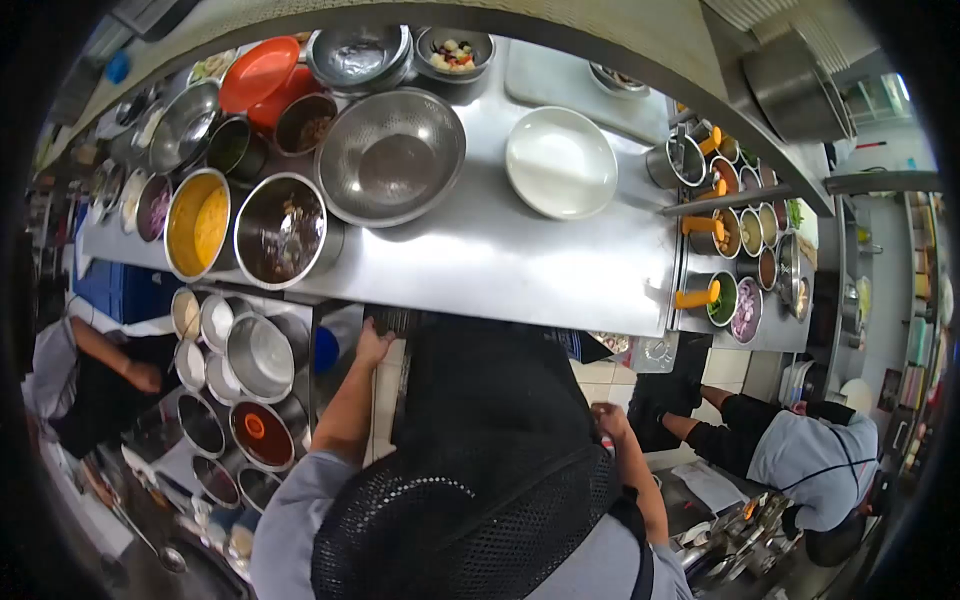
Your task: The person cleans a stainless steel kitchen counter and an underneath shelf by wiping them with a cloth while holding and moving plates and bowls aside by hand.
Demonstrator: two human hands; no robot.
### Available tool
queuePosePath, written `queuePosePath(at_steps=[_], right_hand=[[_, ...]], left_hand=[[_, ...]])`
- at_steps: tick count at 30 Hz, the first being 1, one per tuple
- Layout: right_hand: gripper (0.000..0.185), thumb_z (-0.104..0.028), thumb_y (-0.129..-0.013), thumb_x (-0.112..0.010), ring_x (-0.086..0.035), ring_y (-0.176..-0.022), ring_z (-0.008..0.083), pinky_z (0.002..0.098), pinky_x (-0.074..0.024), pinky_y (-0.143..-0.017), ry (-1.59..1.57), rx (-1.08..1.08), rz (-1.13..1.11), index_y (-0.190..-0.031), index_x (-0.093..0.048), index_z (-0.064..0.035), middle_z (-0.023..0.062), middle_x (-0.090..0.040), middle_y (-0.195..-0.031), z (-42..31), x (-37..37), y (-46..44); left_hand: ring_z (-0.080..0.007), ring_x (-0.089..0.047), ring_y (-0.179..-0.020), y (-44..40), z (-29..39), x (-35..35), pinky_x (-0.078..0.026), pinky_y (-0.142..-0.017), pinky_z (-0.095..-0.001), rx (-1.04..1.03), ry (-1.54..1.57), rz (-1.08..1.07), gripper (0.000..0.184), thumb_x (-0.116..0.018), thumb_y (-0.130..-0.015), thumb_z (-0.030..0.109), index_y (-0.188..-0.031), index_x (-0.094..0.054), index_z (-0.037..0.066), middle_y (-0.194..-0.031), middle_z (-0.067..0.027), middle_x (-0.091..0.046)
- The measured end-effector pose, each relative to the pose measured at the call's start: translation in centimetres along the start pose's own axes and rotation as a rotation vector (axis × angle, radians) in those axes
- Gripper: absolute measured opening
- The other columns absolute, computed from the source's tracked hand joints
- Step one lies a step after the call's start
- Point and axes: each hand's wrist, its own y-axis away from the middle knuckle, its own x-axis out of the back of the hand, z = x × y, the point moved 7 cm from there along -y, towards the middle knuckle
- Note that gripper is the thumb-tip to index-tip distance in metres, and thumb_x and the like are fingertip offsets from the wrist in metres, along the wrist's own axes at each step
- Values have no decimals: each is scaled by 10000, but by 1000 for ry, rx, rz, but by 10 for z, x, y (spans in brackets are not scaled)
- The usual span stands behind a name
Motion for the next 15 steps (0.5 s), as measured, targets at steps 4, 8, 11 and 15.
queuePosePath(at_steps=[4,8,11,15], right_hand=[[357,-155,-1001,-661,-680,-763,125,301,-543,-702,-521,-195,95,-1251,-677,100,92,-721,-880,0,-26,27],[413,-225,-1032,-674,-695,-850,144,319,-556,-798,-388,-272,198,-1329,-652,60,115,-747,-994,-48,-34,63],[421,-252,-1042,-666,-694,-885,152,331,-553,-831,-351,-262,250,-1358,-652,25,116,-766,-993,-63,-52,83],[439,-242,-1019,-702,-681,-887,141,332,-557,-816,-359,-376,162,-1378,-646,4,100,-757,-996,-26,-93,115]], left_hand=[[-408,-485,-1402,-100,84,14,-422,-1155,-466,-260,212,153,591,-738,-950,228,-1441,-542,-35,-1452,-276,-563],[-394,-495,-1388,-142,117,-12,-429,-1144,-457,-196,20,101,592,-736,-945,211,-1448,-533,-28,-1447,-263,-568],[-383,-502,-1378,-159,129,-28,-434,-1136,-451,-156,-52,138,594,-734,-942,198,-1452,-526,-23,-1444,-254,-572],[-369,-512,-1364,-171,139,-35,-441,-1125,-442,-116,-78,185,598,-732,-937,181,-1459,-516,-17,-1439,-242,-577]])
